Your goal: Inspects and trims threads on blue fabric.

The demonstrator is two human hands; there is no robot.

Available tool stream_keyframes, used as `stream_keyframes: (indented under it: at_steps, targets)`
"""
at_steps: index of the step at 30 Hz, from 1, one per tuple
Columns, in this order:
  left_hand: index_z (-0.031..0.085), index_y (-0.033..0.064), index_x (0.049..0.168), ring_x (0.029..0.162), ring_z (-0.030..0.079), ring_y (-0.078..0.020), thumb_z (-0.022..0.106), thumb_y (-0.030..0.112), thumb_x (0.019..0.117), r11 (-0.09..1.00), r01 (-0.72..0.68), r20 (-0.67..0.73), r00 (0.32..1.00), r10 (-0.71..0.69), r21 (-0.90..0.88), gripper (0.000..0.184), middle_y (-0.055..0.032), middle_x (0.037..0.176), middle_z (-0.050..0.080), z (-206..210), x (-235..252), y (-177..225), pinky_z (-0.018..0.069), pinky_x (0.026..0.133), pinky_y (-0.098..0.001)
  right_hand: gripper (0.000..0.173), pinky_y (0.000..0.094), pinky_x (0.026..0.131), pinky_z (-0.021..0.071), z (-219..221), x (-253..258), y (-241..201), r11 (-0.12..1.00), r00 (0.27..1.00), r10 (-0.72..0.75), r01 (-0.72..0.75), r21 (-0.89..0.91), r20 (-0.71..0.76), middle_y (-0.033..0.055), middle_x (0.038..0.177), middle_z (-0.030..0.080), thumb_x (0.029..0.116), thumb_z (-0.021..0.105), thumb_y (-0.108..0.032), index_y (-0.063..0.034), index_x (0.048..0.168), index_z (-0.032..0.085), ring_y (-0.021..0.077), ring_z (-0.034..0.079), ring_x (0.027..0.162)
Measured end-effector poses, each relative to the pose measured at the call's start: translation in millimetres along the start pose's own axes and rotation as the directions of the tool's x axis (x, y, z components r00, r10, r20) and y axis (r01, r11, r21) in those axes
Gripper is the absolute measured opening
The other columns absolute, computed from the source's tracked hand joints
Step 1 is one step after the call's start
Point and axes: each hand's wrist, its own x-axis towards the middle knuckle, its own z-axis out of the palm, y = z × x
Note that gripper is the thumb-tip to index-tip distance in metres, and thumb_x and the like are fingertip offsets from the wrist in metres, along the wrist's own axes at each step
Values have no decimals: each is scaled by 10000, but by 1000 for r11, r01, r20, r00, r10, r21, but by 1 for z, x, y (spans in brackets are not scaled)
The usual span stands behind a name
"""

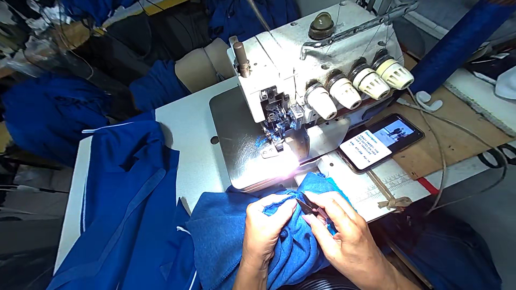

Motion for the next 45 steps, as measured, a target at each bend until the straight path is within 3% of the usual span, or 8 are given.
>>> stream_keyframes:
  at_steps: [9,21,27,34,45]
  targets:
    - [788,16,850,723,708,-87,750,-36,812,999,10,-36,999,-9,40,75,-77,783,745,1,0,0,597,696,-225,291,119,799,531,0,-1,-3,999,999,-9,10,51,-32,64,1019,670,941,625,-124,7,1194,688,15,629,889]
    - [781,16,830,696,698,-87,756,-26,809,999,10,-22,1000,-9,37,53,-83,757,733,0,0,-1,590,666,-223,288,129,808,537,0,1,-1,1000,1000,10,-10,-12,14,48,1020,674,941,608,-148,-12,1176,705,22,639,903]
    - [782,25,822,693,692,-86,752,-14,815,1000,18,13,1000,-18,16,50,-79,754,729,-1,1,0,584,664,-220,245,164,825,555,13,-7,8,998,993,-66,67,-1,-102,96,1046,688,969,627,-118,-12,1182,684,66,666,935]
    - [780,21,816,684,692,-87,749,-4,820,998,44,8,999,-43,-46,40,-85,746,728,-1,1,1,588,664,-226,267,177,808,574,11,-5,13,968,995,47,-24,249,-85,16,1014,680,926,680,-116,-73,1190,676,32,655,897]
    - [782,12,832,697,701,-91,743,-27,814,998,40,8,999,-40,-40,59,-92,762,736,-1,0,1,594,675,-230,272,132,758,542,8,-3,8,982,998,41,-33,188,-39,17,975,666,925,659,-116,-25,1180,688,0,618,837]
